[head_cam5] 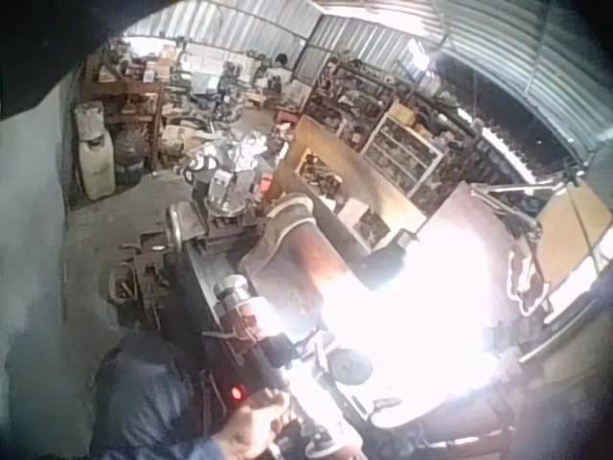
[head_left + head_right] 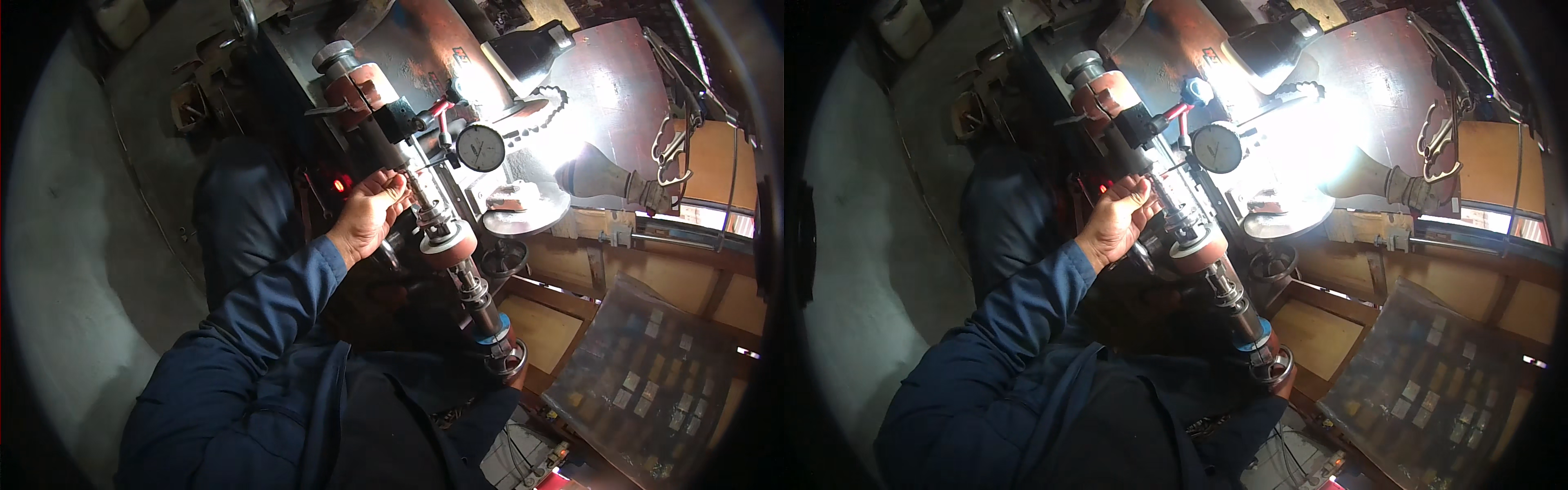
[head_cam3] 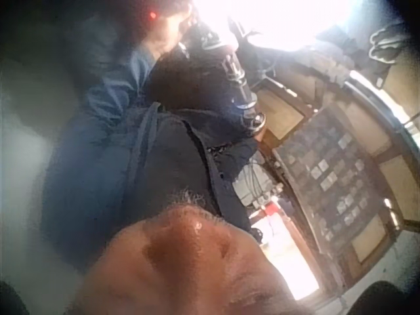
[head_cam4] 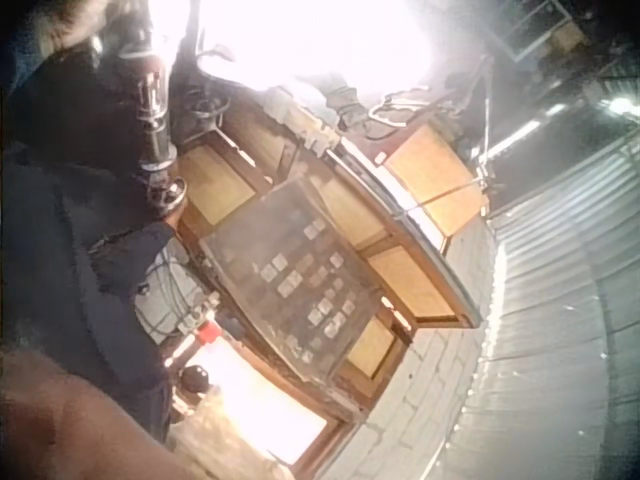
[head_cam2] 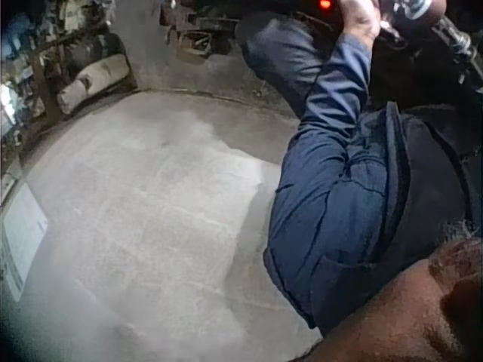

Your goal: The person places a camshaft into a grinding machine, uses a dial indicator to check the alignment, and then grinds the camshaft lobes using the grinding wheel.

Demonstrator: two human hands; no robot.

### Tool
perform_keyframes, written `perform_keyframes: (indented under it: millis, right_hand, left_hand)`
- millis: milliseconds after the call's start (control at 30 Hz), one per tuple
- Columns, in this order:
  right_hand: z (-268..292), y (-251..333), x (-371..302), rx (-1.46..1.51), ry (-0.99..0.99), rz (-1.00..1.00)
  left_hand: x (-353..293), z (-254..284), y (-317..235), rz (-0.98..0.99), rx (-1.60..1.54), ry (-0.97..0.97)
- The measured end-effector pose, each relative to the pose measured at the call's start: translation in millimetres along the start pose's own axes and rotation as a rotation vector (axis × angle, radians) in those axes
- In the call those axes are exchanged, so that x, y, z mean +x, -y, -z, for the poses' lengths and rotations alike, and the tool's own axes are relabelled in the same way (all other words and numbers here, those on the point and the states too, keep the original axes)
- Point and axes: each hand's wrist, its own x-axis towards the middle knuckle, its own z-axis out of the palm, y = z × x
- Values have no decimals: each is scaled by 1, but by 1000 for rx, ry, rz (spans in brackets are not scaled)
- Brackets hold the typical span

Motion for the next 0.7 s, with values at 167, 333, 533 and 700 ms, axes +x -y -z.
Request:
perform_keyframes:
  millis: [167,333,533,700]
  right_hand:
    - [-20,8,-17,-43,28,-114]
    - [-36,31,-64,-193,107,-190]
    - [-11,57,-109,-146,222,-202]
    - [5,66,-103,-4,210,-151]
  left_hand:
    - [2,5,0,-10,5,53]
    - [0,2,-1,25,37,-29]
    - [-4,-4,-4,-15,68,39]
    - [-1,4,-2,7,25,42]
